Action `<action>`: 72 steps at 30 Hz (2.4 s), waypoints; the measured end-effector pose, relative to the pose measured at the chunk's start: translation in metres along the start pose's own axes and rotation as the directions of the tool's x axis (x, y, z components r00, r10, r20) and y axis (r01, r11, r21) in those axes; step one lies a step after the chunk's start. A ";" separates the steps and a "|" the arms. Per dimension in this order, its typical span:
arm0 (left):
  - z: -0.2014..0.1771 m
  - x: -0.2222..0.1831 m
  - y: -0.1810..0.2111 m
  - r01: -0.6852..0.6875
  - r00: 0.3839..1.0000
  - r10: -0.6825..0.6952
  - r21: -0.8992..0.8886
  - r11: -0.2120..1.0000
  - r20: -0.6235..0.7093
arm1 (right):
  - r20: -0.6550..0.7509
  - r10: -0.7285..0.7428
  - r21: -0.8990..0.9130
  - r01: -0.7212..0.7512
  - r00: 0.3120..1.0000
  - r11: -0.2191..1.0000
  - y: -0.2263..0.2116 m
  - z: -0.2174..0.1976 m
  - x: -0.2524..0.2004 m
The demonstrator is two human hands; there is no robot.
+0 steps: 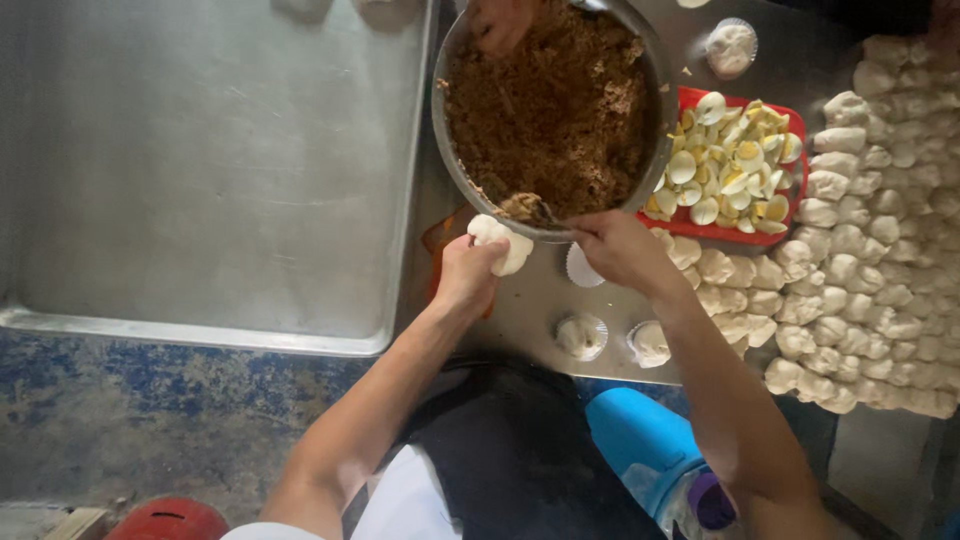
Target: The person prepares food by using a spoon to add meat filling and sliced egg onto dough discs, pinching the edges by hand to seal them, and placing the finished items into paper liners on a metal tray.
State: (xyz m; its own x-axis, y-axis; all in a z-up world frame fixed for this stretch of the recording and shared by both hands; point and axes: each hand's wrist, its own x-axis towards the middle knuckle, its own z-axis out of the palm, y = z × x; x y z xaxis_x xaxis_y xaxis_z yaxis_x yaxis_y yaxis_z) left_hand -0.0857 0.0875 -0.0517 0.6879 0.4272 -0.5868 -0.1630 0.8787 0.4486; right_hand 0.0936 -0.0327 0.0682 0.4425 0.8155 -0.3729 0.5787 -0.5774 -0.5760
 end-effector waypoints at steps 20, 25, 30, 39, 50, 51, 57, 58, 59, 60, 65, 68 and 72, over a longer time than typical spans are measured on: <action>0.074 0.060 0.043 0.119 0.905 -0.050 -0.139 0.983 0.422 | -0.562 -0.223 -0.371 -0.002 0.797 0.928 -0.012 0.039 -0.048; 0.064 0.054 0.072 0.089 0.928 -0.047 -0.098 0.991 0.369 | -0.669 -0.157 -0.116 0.107 0.726 0.987 -0.006 0.045 -0.079; 0.066 0.026 0.074 0.083 0.931 -0.054 -0.064 0.995 0.360 | -0.692 -0.044 0.160 0.213 0.720 0.964 -0.020 0.042 -0.077; 0.053 0.021 0.065 -0.061 0.936 0.089 -0.093 0.994 0.341 | 0.181 0.300 0.980 -0.196 0.937 0.019 0.047 0.027 -0.068; 0.082 0.012 0.033 -0.263 0.960 0.248 0.123 0.957 0.126 | -0.459 0.119 0.222 -0.016 0.880 0.975 -0.002 0.001 -0.070; 0.086 0.008 0.031 -0.264 0.963 0.252 0.152 0.952 0.096 | -0.335 0.182 0.268 -0.092 0.925 0.959 0.006 -0.009 -0.063; 0.115 -0.042 0.013 -0.200 0.978 0.201 -0.021 0.980 0.063 | -0.397 -0.104 0.354 0.257 0.912 0.899 0.119 -0.019 -0.052; 0.118 -0.047 0.008 -0.178 0.984 0.179 -0.048 0.983 0.006 | -0.458 -0.151 0.312 0.318 0.876 0.895 0.150 -0.018 -0.052; 0.119 -0.053 0.003 -0.157 0.987 0.153 -0.078 0.984 -0.055 | -0.443 -0.023 0.394 0.218 0.896 0.893 0.183 -0.020 -0.052; 0.118 -0.058 -0.004 -0.139 0.985 0.126 -0.110 0.984 -0.116 | -0.415 0.105 0.472 0.115 0.904 0.874 0.215 -0.023 -0.052; 0.103 -0.068 -0.060 -0.241 0.969 0.228 -0.163 0.957 -0.093 | -0.626 0.268 0.275 -0.114 0.732 0.955 0.319 -0.057 -0.042; 0.099 -0.081 -0.091 -0.189 0.978 0.167 -0.192 0.963 -0.125 | -0.652 0.325 0.232 -0.228 0.685 0.946 0.336 -0.062 -0.050; 0.139 -0.064 -0.095 -0.099 0.989 0.080 -0.152 0.983 -0.124 | -0.740 0.266 0.284 -0.071 0.617 0.956 0.343 -0.080 -0.039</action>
State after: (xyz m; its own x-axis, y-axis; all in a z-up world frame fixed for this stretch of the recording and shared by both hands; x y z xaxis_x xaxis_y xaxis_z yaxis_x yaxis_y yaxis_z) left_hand -0.0156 -0.0533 0.0368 0.5798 0.5193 -0.6279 -0.3358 0.8544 0.3966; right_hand 0.3295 -0.2653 -0.0568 0.9343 0.3209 0.1552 0.3270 -0.5987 -0.7312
